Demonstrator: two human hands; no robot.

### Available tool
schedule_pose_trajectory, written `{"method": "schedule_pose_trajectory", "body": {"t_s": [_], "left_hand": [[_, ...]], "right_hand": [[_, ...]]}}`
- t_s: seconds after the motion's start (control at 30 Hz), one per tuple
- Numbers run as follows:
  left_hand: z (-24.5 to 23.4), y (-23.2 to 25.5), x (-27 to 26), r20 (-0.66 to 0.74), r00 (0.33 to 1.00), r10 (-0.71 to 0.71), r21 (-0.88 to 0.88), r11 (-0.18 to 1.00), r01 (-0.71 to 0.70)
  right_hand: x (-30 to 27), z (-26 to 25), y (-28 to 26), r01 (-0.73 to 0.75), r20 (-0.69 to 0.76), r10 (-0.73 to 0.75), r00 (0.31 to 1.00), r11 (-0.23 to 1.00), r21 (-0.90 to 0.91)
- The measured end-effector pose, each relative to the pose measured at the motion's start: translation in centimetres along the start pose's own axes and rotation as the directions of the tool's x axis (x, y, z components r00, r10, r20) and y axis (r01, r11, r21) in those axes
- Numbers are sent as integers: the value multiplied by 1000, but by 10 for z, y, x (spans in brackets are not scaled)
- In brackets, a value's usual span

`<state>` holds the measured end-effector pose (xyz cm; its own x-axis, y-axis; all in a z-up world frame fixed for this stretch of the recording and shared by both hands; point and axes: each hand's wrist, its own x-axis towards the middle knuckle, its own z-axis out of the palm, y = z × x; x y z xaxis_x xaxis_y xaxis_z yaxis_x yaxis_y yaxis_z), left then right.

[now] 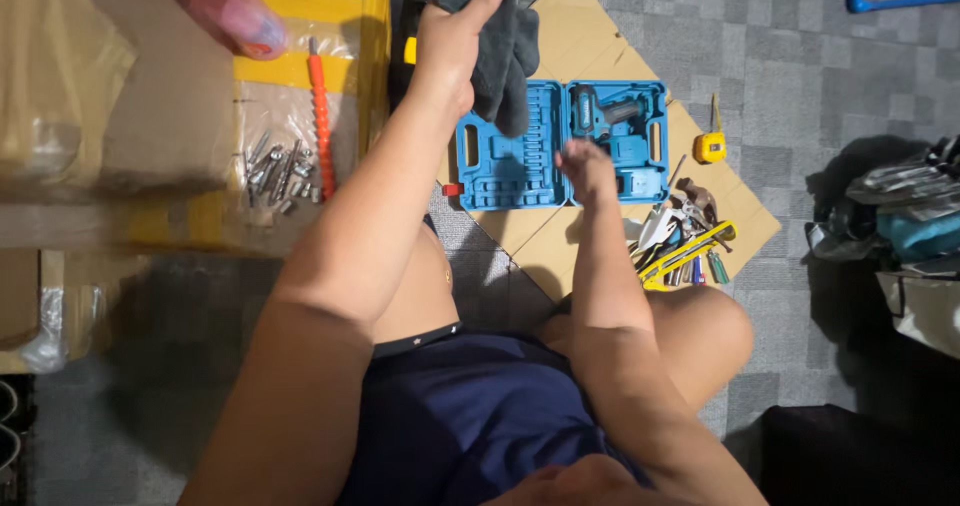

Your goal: The person sprays a cleaning solution into a blue toolbox and wipes the interior and exterior with a dark cloth. They then pick up a cordless drill, wipe it with the cloth, and place it back into the toolbox.

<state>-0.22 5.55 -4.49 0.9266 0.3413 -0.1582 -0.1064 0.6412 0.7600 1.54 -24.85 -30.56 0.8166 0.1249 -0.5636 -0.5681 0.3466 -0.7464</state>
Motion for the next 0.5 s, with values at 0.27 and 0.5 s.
{"method": "schedule_pose_trajectory", "body": {"t_s": [0.27,0.5], "left_hand": [[8,10,-8,112,993,-32,-6,999,33],[15,15,-14,142,985,-99,42,995,94]], "right_hand": [[7,-52,73,-124,-106,110,988,983,-134],[10,-48,98,100,-28,-175,984,680,-727]]}}
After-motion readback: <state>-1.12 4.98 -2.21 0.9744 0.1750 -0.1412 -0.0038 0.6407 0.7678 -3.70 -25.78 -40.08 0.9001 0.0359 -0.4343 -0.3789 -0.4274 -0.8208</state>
